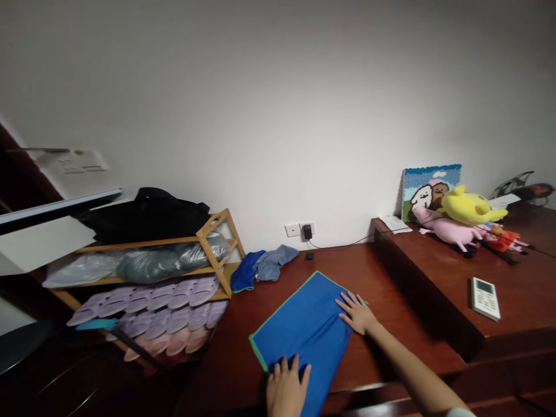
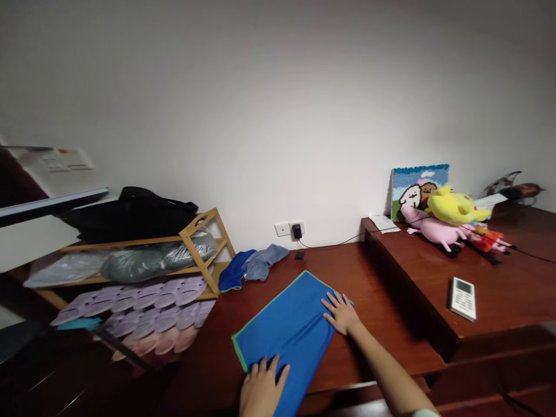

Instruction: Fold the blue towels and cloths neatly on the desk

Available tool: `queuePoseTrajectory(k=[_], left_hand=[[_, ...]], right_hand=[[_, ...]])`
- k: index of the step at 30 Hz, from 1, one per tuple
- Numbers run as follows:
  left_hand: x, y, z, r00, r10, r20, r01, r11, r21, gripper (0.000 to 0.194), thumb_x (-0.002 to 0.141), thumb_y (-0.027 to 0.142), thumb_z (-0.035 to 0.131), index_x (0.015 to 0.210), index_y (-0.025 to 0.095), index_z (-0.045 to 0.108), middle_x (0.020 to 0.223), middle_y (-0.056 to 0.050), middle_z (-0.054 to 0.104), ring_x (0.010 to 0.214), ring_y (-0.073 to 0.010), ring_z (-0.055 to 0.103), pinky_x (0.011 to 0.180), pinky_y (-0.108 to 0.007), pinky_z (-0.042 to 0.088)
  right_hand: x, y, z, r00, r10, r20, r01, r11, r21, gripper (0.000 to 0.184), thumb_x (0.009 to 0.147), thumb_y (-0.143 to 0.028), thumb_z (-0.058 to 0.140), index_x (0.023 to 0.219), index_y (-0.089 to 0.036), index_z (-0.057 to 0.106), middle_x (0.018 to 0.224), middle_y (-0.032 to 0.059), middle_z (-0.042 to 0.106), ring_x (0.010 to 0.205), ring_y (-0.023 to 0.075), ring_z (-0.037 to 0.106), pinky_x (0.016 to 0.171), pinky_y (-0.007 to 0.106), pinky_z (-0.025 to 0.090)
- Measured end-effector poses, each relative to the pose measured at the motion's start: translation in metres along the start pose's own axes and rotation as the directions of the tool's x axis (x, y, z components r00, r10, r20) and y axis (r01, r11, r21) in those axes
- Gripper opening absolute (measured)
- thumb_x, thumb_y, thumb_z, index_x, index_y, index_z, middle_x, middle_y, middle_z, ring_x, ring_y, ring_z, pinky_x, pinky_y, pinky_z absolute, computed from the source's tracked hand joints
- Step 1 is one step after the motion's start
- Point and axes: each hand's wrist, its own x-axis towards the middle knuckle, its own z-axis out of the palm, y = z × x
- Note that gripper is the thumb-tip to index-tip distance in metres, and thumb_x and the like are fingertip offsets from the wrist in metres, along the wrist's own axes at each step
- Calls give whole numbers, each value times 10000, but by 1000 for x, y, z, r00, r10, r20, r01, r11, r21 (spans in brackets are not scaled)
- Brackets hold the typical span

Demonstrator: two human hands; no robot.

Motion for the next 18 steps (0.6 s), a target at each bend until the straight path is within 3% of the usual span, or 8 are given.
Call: queuePoseTrajectory(k=[3,6,9,12,15,18], left_hand=[[4,7,-9,995,70,-73,-74,996,-57,498,1006,416,370,1169,193,785,1114,-152,790,1083,-330,707,952,-467,533],[29,-12,-7,971,168,-169,-187,977,-105,469,998,411,418,1308,229,718,1403,-109,682,1318,-308,601,1110,-466,462],[49,-37,5,979,170,-111,-179,980,-83,547,990,473,442,1485,273,563,1594,-69,500,1467,-315,460,1204,-507,370],[46,-50,23,996,88,-30,-89,995,-44,607,994,542,417,1553,307,454,1639,-51,426,1509,-315,395,1224,-526,335],[27,-48,34,998,45,-39,-45,999,1,634,986,568,419,1558,297,443,1642,-55,419,1515,-317,385,1222,-514,339],[6,-41,30,997,27,-73,-25,999,36,601,978,554,444,1502,275,541,1548,-82,558,1420,-329,510,1145,-486,426]], right_hand=[[-4,6,10,960,260,-100,-258,966,33,638,1044,-548,265,1619,-286,351,1704,25,270,1582,273,193,1281,475,164],[-16,10,27,872,472,-127,-471,881,45,668,1051,-492,204,1611,-170,372,1686,93,312,1570,284,234,1274,451,199],[-21,14,29,841,514,-172,-515,856,42,654,1041,-431,258,1588,-101,399,1666,149,340,1562,308,257,1275,469,183],[-7,19,16,809,547,-214,-518,837,179,608,1021,-373,342,1558,-107,445,1598,182,451,1506,327,373,1236,484,264],[19,26,0,828,537,-162,-477,826,301,529,984,-336,454,1465,-143,562,1463,162,608,1351,276,565,1110,360,423],[44,33,-10,865,498,-59,-453,827,332,338,908,-308,594,1171,-170,755,1147,111,775,1072,225,715,888,251,508]])
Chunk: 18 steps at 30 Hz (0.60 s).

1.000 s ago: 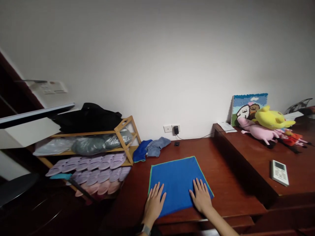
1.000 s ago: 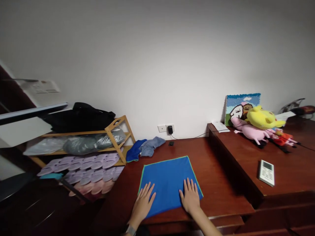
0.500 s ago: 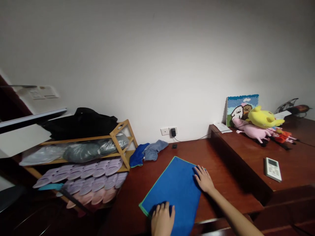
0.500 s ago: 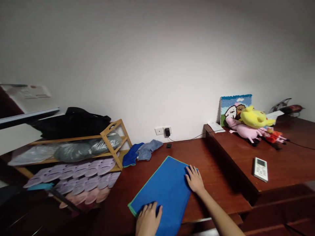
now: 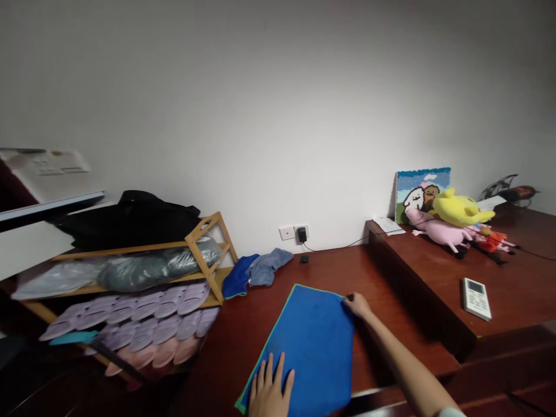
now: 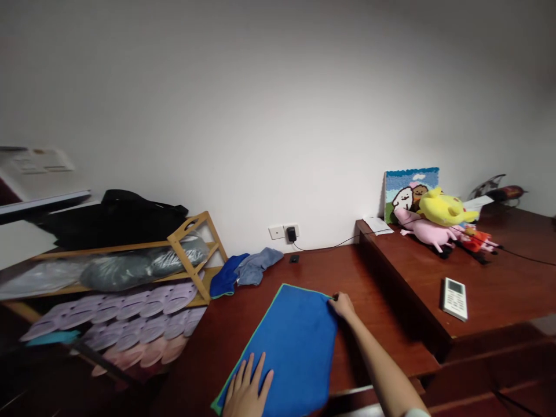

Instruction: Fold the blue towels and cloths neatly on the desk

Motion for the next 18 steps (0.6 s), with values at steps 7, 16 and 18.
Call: queuePoseTrajectory(k=[7,16,18], left_hand=[[-4,-5,-37,998,6,-66,-4,999,33,451,1031,399,370,1108,244,788,1093,-94,776,971,-293,693,851,-430,504],[131,-9,-19,972,203,-119,-227,942,-247,381,1016,295,388,1219,255,708,1334,-60,713,1246,-218,643,1091,-381,493],[160,-1,-12,949,307,-74,-316,908,-274,362,1008,283,405,1201,258,710,1477,-44,626,1371,-203,561,1180,-374,428]], right_hand=[[32,-5,-12,980,-83,181,70,995,75,178,820,-289,683,702,-178,756,607,3,693,657,167,672,634,230,456],[52,-29,-24,941,-312,135,281,937,208,295,804,-285,642,1046,-173,768,983,56,799,887,199,718,775,263,536],[51,-29,-21,938,-320,134,291,936,199,275,782,-240,641,1016,-180,773,971,51,804,877,195,727,775,258,538]])
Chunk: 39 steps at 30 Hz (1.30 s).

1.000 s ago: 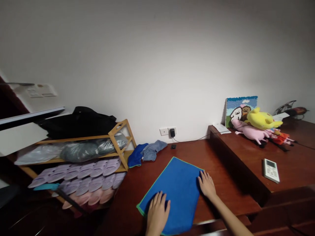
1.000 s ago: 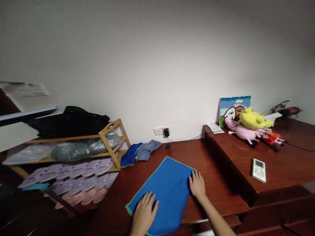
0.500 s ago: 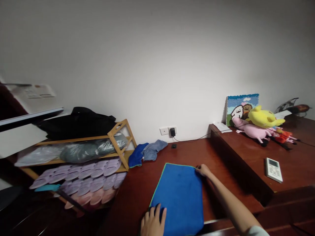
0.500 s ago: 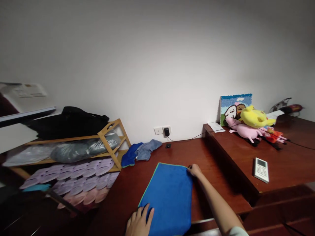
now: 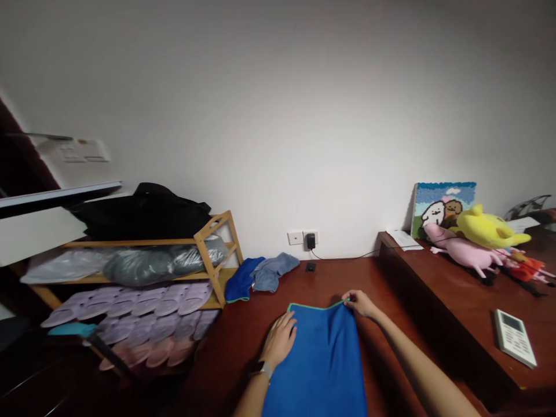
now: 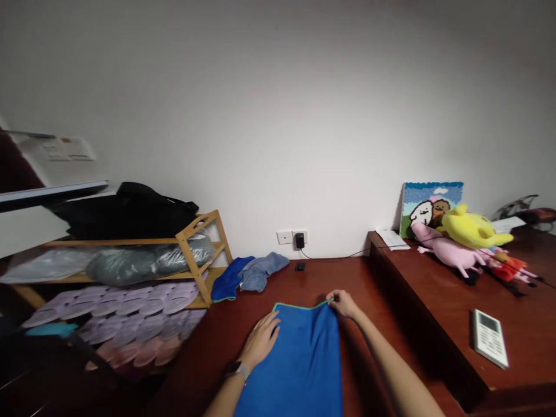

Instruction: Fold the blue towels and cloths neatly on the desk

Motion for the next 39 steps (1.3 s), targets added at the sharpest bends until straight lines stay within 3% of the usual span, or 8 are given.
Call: queuePoseTrajectory(k=[6,11,15,19,22,28,33,39], left_hand=[[30,-21,35,995,-27,97,27,1000,3,514,1015,482,443,1432,213,578,1628,-89,451,1511,-241,401,1243,-448,352],[23,-55,47,992,-112,61,108,991,75,572,1037,558,350,1492,261,528,1654,-66,403,1535,-237,354,1270,-499,274],[18,-66,36,992,-123,40,117,985,125,579,1035,530,366,1500,223,523,1636,-104,428,1529,-254,367,1269,-525,264],[9,-47,34,999,19,-51,-13,992,125,537,1063,463,302,1519,265,504,1653,-51,413,1541,-223,341,1287,-478,241],[5,-23,42,1000,4,1,-4,995,103,552,1062,513,297,1561,324,439,1673,-25,377,1545,-238,333,1271,-483,276],[13,-4,46,982,-98,161,82,991,106,599,1044,574,308,1594,347,369,1705,-26,288,1575,-271,251,1285,-513,205],[17,-7,40,974,-107,200,88,991,98,601,1043,571,308,1602,354,347,1710,-18,266,1579,-270,236,1287,-523,191],[31,27,38,996,-36,80,27,993,112,575,1066,481,260,1518,233,514,1668,-78,379,1570,-253,270,1297,-505,183]], right_hand=[[-1,17,19,996,73,-51,-76,995,-67,224,716,-100,582,763,-209,772,804,21,800,827,203,757,771,252,542],[12,11,39,985,60,-163,-78,991,-107,381,833,-123,470,1013,-198,797,1071,60,805,1054,206,738,965,285,530],[2,-6,68,967,5,-254,-48,986,-161,514,930,-155,363,1322,-134,694,1436,133,638,1369,222,555,1196,345,361],[-26,-21,108,978,-87,-188,17,938,-345,619,1012,-358,380,1591,-142,406,1685,97,315,1561,232,265,1288,385,176],[-37,-27,124,998,20,-59,-46,880,-473,725,1041,-532,300,1633,-114,283,1709,103,216,1593,241,145,1300,420,78],[-31,-28,107,992,120,-44,-125,846,-518,721,1045,-584,202,1657,-202,207,1735,42,76,1603,219,54,1289,426,23],[-28,-22,99,986,156,-64,-167,840,-517,719,1049,-513,153,1656,-129,172,1731,54,109,1603,194,47,1287,396,20],[-27,-22,99,988,141,-61,-152,846,-510,727,1043,-487,150,1653,-92,150,1732,69,91,1604,205,19,1285,387,-5]])
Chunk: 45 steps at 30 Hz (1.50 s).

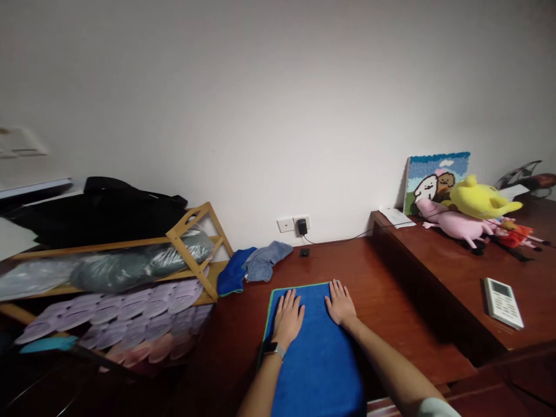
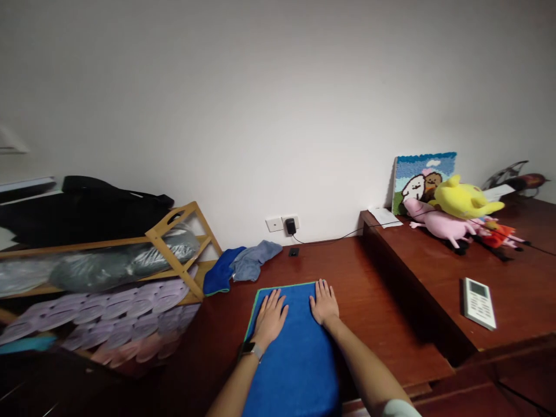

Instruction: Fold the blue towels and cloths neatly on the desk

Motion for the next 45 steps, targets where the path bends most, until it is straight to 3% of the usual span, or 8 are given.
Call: queuePoseTrajectory(k=[4,7,9,15,18,35,40,45], left_hand=[[25,54,13,995,100,21,-98,992,-75,585,1075,464,210,1559,241,451,1675,-61,365,1567,-232,279,1290,-493,222],[41,70,29,991,114,68,-107,990,-95,583,1069,496,209,1580,298,409,1669,-42,374,1561,-251,294,1279,-527,244],[46,56,35,993,93,68,-87,992,-86,592,1059,542,218,1584,332,393,1670,-33,366,1558,-265,300,1272,-546,250],[19,-49,23,987,-146,60,144,989,28,663,1036,614,231,1609,300,341,1693,-57,299,1575,-284,246,1269,-557,238],[6,-79,21,987,-160,21,158,985,65,665,1038,605,235,1616,289,326,1702,-57,277,1575,-271,248,1269,-535,244],[59,-91,34,979,-200,35,198,979,57,685,1026,601,215,1608,266,352,1701,-72,275,1576,-272,246,1271,-538,207],[50,-58,18,962,-253,-104,255,967,13,669,1044,530,218,1635,222,283,1691,-98,307,1575,-286,249,1281,-524,190],[43,38,29,998,41,-38,-44,995,-91,632,1064,510,174,1632,257,289,1704,-36,295,1582,-230,231,1295,-470,189]], right_hand=[[1,1,1,999,-33,-3,32,999,-18,712,1034,-433,170,1647,-71,158,1729,85,84,1604,224,21,1289,412,-2],[5,2,6,997,-75,-1,75,997,-29,686,1019,-377,189,1647,-99,196,1725,69,94,1604,231,24,1292,446,4],[9,3,9,998,-64,-12,64,998,-16,685,1018,-403,198,1651,-141,209,1722,49,110,1603,225,39,1294,455,14],[12,2,11,999,-24,-30,24,1000,-7,719,1030,-495,170,1658,-145,165,1723,41,115,1602,207,48,1297,443,11],[14,4,12,999,-26,-35,26,1000,-6,721,1033,-504,174,1658,-144,164,1725,41,120,1603,207,43,1294,439,-3],[67,14,2,999,-19,33,21,998,-51,715,1035,-515,167,1663,-172,149,1731,31,117,1604,204,45,1288,441,6],[46,12,-11,1000,-11,21,11,1000,-15,720,1040,-504,157,1663,-144,119,1733,38,61,1603,193,40,1288,408,15],[18,11,4,1000,-15,-1,15,1000,-11,690,1049,-454,136,1657,-132,176,1731,46,107,1603,201,42,1285,397,-3]])
